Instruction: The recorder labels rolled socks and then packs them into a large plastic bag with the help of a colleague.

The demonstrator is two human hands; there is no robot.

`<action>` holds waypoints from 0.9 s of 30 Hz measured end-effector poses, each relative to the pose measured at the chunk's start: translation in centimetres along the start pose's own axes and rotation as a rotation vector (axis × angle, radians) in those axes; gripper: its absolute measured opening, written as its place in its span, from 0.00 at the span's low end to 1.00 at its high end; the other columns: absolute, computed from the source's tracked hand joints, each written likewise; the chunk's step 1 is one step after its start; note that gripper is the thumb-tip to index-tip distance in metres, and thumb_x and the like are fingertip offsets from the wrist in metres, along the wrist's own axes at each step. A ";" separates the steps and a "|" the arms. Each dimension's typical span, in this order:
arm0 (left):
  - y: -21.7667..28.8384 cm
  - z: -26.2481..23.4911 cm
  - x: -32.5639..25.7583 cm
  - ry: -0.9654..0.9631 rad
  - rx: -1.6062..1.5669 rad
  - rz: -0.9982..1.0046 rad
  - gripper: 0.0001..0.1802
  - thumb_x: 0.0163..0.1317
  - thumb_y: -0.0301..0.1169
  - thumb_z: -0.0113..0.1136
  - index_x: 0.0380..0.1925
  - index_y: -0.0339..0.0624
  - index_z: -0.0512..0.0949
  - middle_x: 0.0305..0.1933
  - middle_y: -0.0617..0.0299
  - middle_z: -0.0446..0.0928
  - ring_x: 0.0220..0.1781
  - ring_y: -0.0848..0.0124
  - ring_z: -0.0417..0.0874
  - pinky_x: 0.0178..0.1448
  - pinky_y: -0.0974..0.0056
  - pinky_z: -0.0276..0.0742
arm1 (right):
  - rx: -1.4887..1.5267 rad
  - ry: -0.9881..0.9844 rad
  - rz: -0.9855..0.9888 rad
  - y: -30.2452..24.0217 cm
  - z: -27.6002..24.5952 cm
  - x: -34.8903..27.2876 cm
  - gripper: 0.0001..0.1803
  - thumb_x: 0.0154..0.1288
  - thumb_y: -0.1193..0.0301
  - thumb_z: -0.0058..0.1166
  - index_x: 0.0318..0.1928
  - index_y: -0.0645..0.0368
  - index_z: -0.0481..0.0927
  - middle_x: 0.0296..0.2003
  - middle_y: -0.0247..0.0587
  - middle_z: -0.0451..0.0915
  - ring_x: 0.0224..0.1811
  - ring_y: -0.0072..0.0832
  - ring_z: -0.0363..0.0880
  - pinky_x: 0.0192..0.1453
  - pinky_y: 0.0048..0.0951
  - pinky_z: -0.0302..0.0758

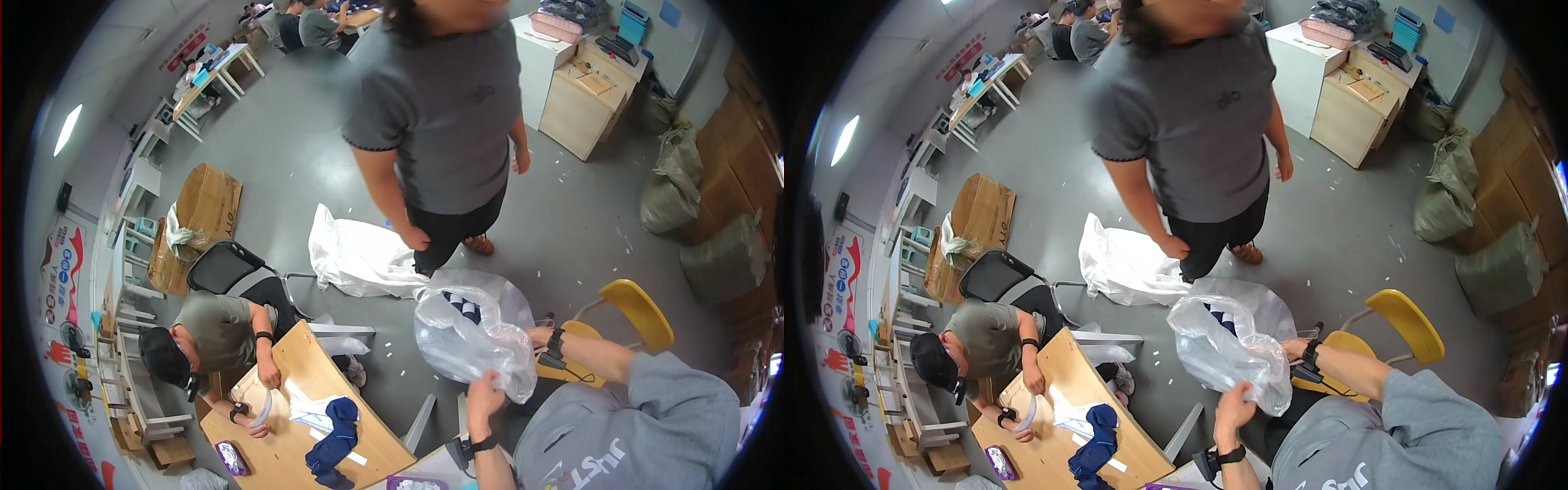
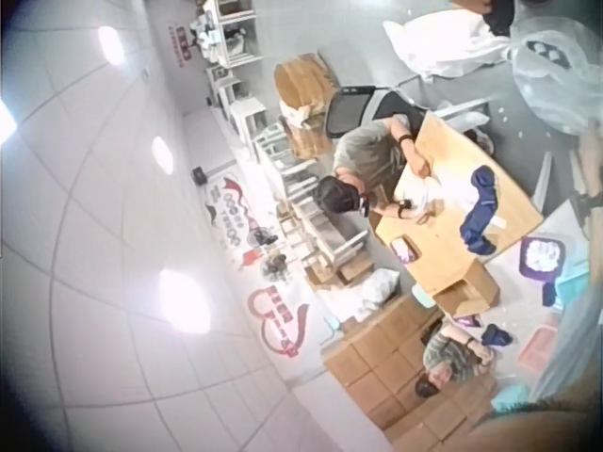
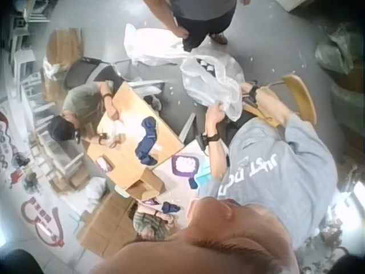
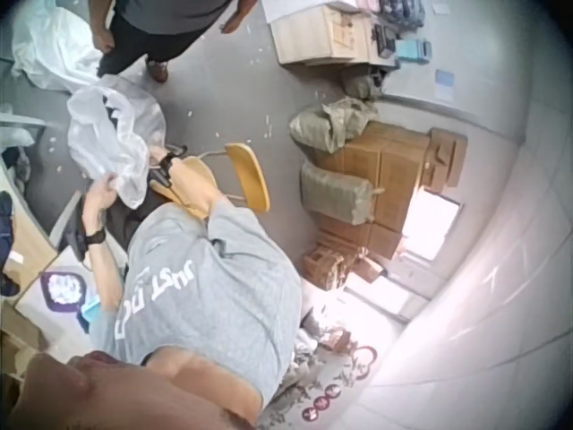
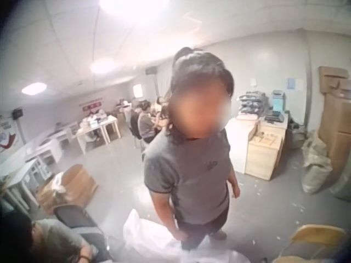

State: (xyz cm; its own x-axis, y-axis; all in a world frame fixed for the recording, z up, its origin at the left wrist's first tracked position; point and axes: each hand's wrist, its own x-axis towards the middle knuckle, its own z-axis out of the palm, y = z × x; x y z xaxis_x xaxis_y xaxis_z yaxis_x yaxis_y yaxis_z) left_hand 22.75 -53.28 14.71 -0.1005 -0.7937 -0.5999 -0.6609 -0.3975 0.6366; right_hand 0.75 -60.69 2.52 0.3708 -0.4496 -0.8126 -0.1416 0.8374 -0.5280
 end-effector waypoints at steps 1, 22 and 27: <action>-0.7 0.1 -0.4 -0.221 0.069 -0.017 0.22 0.53 0.36 0.62 0.51 0.54 0.81 0.49 0.49 0.84 0.57 0.50 0.81 0.58 0.52 0.75 | 0.042 -0.038 0.017 0.2 0.5 -0.3 0.33 0.66 0.33 0.44 0.31 0.53 0.76 0.18 0.30 0.71 0.20 0.19 0.69 0.24 0.24 0.66; 6.5 2.7 1.8 0.367 0.292 0.304 0.08 0.56 0.26 0.56 0.26 0.37 0.84 0.30 0.48 0.83 0.38 0.51 0.84 0.66 0.46 0.64 | 0.604 -0.423 0.233 2.7 -0.5 1.9 0.19 0.73 0.54 0.48 0.40 0.58 0.80 0.30 0.37 0.81 0.23 0.20 0.79 0.17 0.20 0.68; 5.1 -0.1 0.8 0.290 -0.261 0.016 0.09 0.58 0.29 0.60 0.34 0.35 0.84 0.31 0.52 0.83 0.41 0.56 0.85 0.54 0.53 0.77 | 0.186 0.072 0.180 -2.3 4.6 -0.4 0.17 0.63 0.65 0.61 0.46 0.65 0.81 0.38 0.43 0.83 0.34 0.25 0.82 0.34 0.31 0.79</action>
State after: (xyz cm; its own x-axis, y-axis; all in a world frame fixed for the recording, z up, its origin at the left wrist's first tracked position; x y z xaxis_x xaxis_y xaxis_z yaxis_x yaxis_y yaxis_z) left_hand 19.42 -56.00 17.52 0.1299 -0.8833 -0.4505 -0.4453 -0.4579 0.7694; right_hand 5.19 -61.01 5.19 0.2880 -0.3032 -0.9084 -0.0256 0.9458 -0.3238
